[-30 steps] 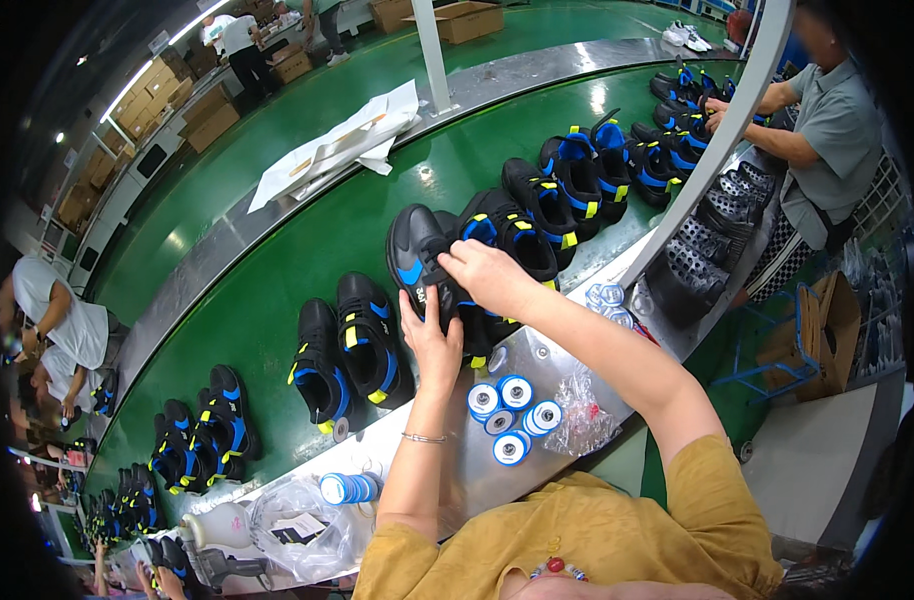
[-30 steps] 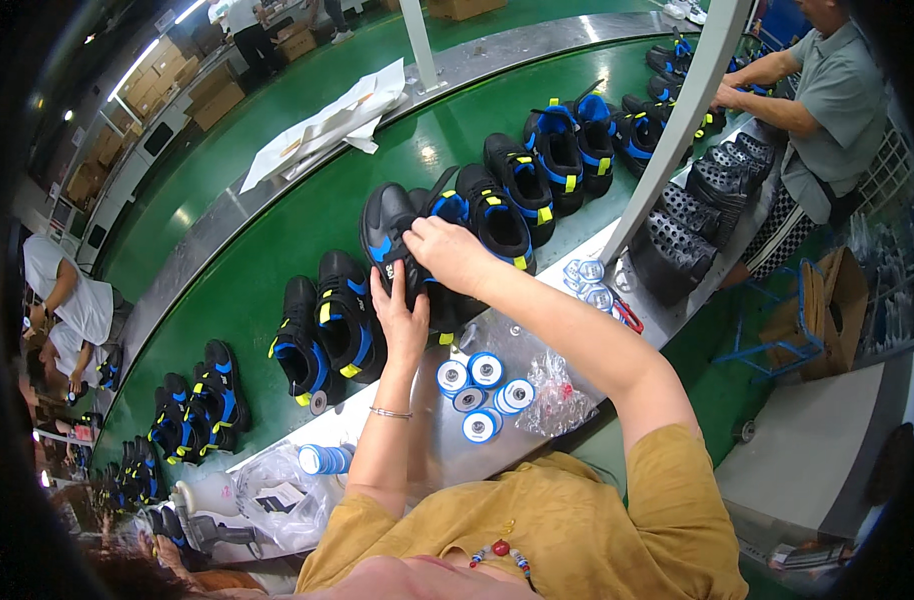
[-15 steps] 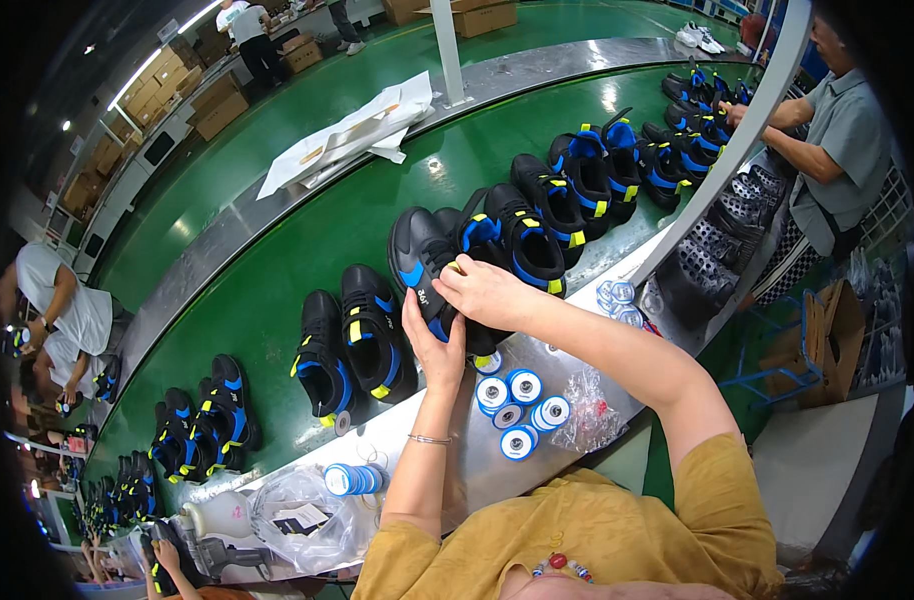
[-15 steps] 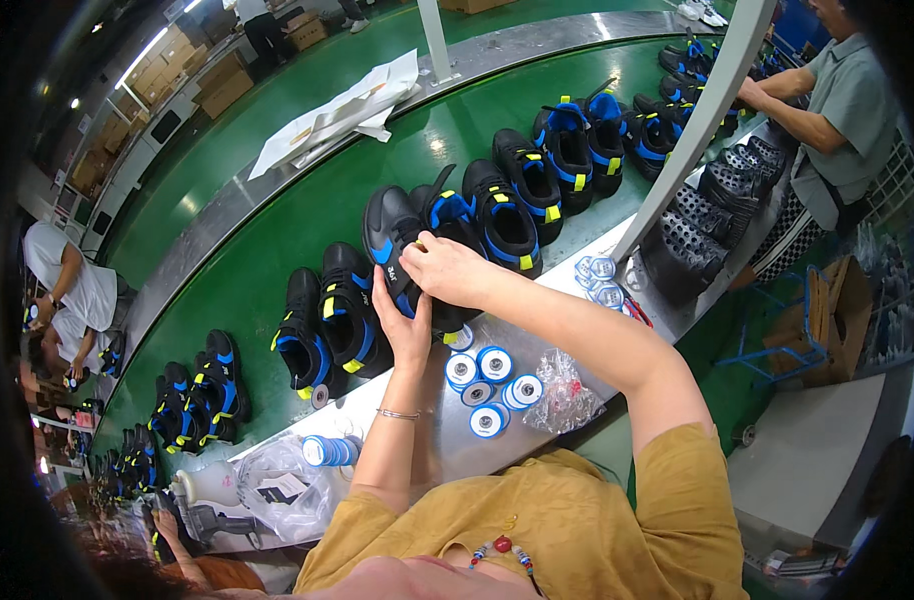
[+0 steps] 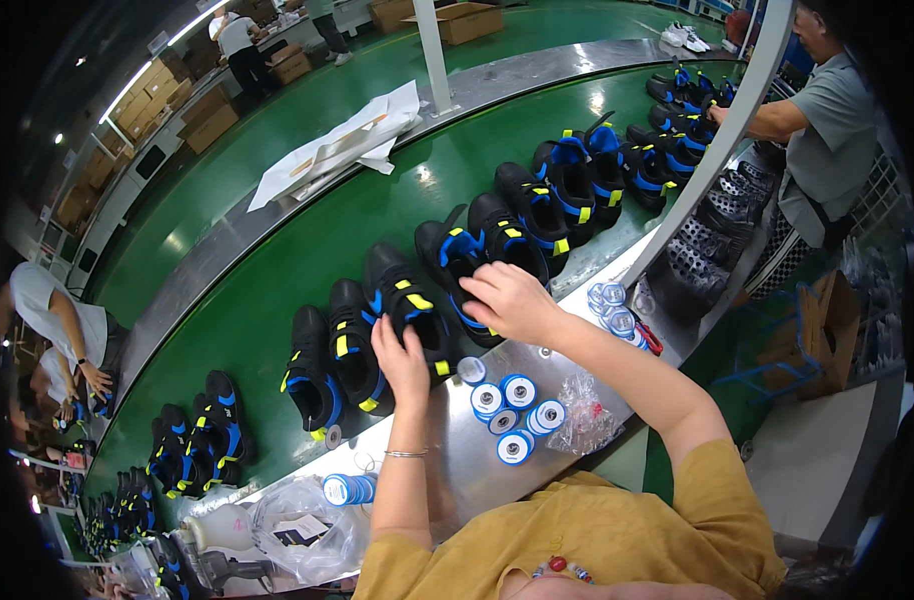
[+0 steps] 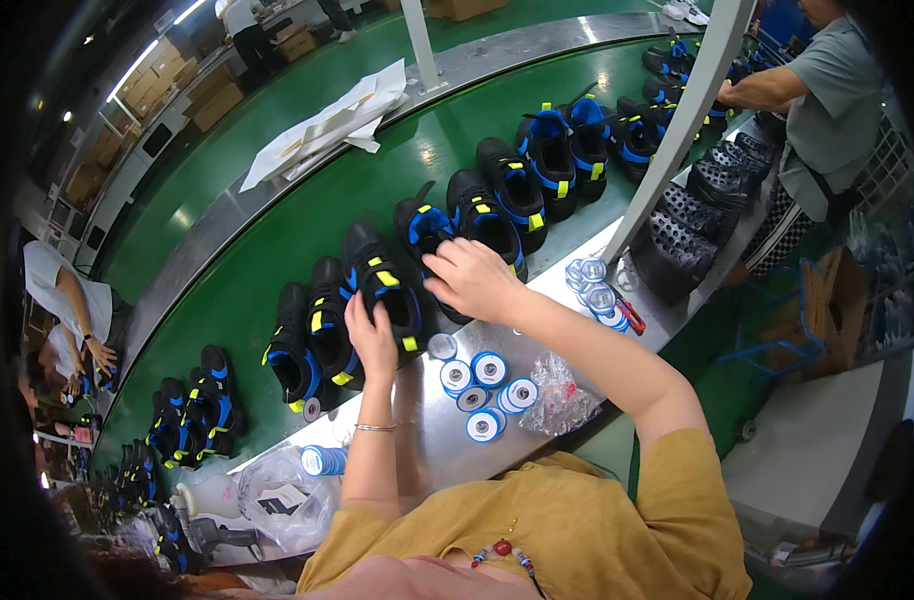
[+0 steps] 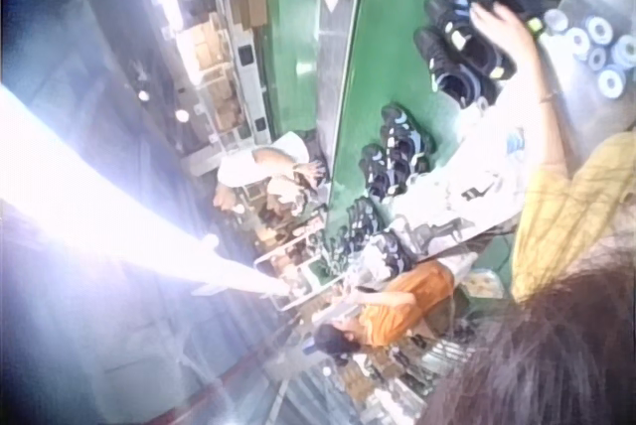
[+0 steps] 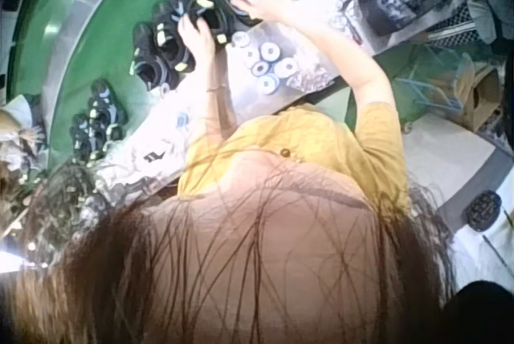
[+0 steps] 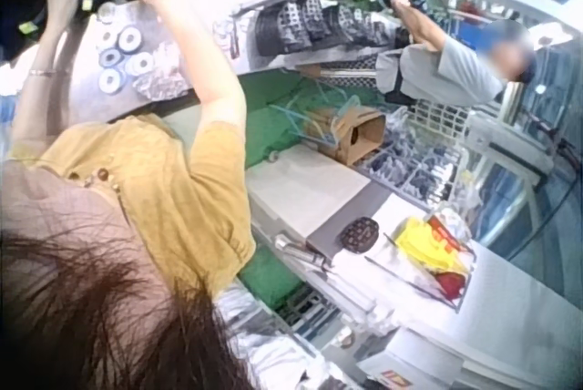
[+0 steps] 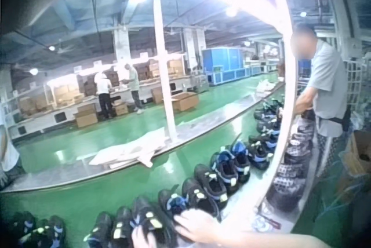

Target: The person attaches small yellow tags to the tongue of black and blue sneakers on a moving assembly line. They repeatedly pick tags from a stack, place them on each shoe, and adjust the placement as the shoes advance along the conveyor.

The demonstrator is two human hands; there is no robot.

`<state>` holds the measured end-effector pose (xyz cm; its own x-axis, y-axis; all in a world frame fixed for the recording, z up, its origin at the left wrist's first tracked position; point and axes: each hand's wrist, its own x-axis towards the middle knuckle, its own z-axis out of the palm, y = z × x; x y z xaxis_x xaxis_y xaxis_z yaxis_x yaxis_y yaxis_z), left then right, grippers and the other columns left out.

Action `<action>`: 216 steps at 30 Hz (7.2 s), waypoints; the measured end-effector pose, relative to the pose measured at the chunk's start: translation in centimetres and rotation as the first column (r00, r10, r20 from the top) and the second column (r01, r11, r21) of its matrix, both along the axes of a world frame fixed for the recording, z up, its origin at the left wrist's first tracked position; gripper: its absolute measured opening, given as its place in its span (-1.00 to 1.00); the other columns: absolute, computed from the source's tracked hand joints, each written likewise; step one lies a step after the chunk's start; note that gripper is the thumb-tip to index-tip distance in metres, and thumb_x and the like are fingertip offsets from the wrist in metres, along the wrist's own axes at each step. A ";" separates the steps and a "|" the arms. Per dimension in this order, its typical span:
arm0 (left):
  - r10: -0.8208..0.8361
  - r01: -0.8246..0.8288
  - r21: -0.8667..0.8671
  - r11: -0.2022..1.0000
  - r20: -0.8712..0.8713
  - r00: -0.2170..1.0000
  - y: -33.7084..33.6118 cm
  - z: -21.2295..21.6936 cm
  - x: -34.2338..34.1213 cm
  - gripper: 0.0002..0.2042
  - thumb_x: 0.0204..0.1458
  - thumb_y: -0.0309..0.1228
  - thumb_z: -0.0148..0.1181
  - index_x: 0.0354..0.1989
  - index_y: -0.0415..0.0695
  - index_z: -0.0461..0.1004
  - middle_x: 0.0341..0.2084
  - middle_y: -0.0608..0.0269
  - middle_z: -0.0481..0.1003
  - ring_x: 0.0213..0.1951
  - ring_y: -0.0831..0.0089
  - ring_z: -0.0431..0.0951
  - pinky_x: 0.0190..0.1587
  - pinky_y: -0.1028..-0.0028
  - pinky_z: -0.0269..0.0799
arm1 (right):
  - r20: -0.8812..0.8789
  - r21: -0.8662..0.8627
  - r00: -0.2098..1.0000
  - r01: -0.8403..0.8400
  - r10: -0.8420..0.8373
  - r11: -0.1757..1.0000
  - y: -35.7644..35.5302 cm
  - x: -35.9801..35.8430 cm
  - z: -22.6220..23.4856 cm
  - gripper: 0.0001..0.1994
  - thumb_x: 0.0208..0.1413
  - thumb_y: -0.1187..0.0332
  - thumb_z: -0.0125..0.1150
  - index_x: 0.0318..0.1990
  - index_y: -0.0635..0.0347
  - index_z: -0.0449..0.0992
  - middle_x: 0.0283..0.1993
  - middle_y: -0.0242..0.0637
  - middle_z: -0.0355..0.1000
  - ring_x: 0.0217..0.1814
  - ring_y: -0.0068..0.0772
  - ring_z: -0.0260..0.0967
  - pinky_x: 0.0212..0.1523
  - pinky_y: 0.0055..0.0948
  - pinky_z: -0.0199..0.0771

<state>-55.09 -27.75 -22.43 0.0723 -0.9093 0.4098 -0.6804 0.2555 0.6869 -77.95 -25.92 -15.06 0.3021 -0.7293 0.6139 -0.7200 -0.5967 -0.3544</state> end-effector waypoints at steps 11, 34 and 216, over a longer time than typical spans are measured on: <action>-0.190 0.186 -0.088 0.979 -0.035 0.981 -1.5 7.6 -4.8 -0.63 0.16 -0.51 0.03 0.12 -0.42 0.28 0.04 -0.27 0.38 0.07 -0.13 0.40 0.11 0.18 0.35 | 0.319 0.056 0.933 0.157 -0.166 0.986 -0.7 0.8 -2.7 -0.72 0.00 0.36 0.25 -0.17 0.32 0.43 -0.16 -0.11 0.42 -0.02 -0.01 0.34 -0.04 -0.21 0.38; -0.202 0.230 0.188 0.955 -0.159 0.966 -5.5 2.5 -4.8 -0.43 -0.05 -0.66 0.02 0.24 -0.33 0.14 -0.04 -0.29 0.46 -0.01 -0.04 0.52 0.05 0.26 0.40 | 0.343 0.270 0.933 0.015 -0.110 0.963 -7.2 1.1 -5.8 -0.83 -0.15 0.61 0.07 -0.32 0.30 0.42 -0.16 -0.09 0.39 -0.09 0.01 0.37 -0.10 -0.18 0.41; -0.132 0.563 0.431 0.705 -0.701 0.701 9.3 2.2 -10.1 -0.83 0.16 -0.41 0.18 -0.37 -0.28 0.55 -0.56 0.36 0.45 -0.52 0.65 0.40 -0.48 0.63 0.33 | 0.723 0.601 0.648 -0.421 -0.237 0.680 9.4 -4.1 -6.5 -0.89 0.14 0.45 0.10 -0.24 0.30 0.44 -0.49 0.00 0.46 -0.48 -0.14 0.47 -0.42 -0.40 0.42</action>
